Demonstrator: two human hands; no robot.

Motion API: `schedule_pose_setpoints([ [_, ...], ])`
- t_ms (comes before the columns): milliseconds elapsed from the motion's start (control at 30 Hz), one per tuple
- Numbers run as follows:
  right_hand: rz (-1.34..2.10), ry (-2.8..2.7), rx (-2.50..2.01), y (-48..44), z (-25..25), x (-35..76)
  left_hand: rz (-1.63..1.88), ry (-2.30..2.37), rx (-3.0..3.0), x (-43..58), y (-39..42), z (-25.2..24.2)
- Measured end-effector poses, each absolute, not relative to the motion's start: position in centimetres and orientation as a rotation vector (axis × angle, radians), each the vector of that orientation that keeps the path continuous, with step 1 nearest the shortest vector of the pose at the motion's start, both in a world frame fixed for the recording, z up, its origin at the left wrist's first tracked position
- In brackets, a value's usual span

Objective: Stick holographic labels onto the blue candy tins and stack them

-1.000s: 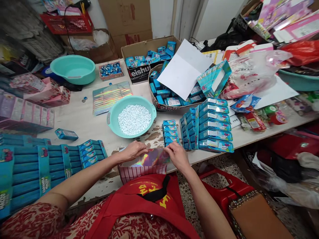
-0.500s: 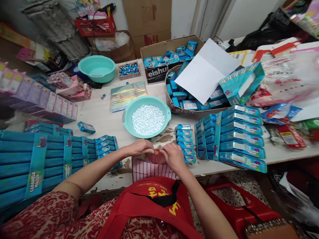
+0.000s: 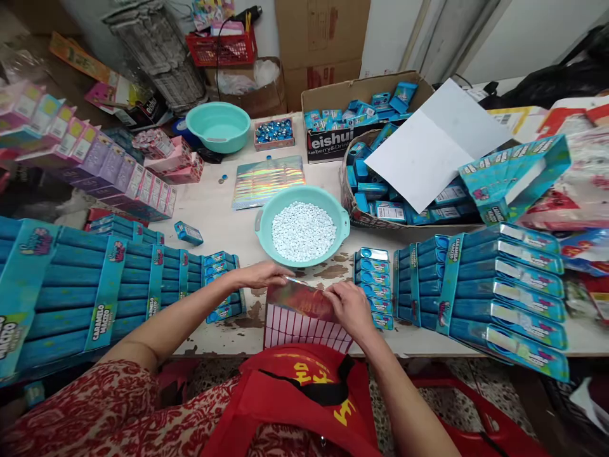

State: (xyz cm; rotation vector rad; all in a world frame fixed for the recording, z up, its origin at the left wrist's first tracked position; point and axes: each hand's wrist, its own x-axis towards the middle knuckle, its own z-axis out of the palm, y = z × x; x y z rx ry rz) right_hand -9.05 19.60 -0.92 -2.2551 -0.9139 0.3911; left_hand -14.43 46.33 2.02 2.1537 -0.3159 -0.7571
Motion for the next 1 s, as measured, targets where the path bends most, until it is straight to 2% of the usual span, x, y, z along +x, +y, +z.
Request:
schedule_pose_setpoints([
  [167,0.419,-0.899,-2.186,19.4,-1.4,-9.1,-0.516,0.055,2.036,-16.6,45.9,0.5],
  [333,0.436,-0.835,-2.156,18.5,-1.9,-9.6,-0.303,0.434,1.510,-19.5,44.5,-1.1],
  [433,0.463,-0.828,-2.177,18.0,-1.7,-9.8,-0.283,0.442,1.379,-21.1,44.1,-0.6],
  [700,0.474,-1.042,-2.179,17.5,0.4,-12.2,-0.174,0.494,1.565,-27.8,42.8,1.7],
  [833,0.432,-1.140,-2.135,16.7,1.4,-16.1,-0.066,0.631,1.368,-32.4,41.3,2.0],
  [1000,0.419,-1.090,-2.125,14.0,1.1,-23.5,-0.183,0.742,1.292,-38.6,39.0,1.9],
])
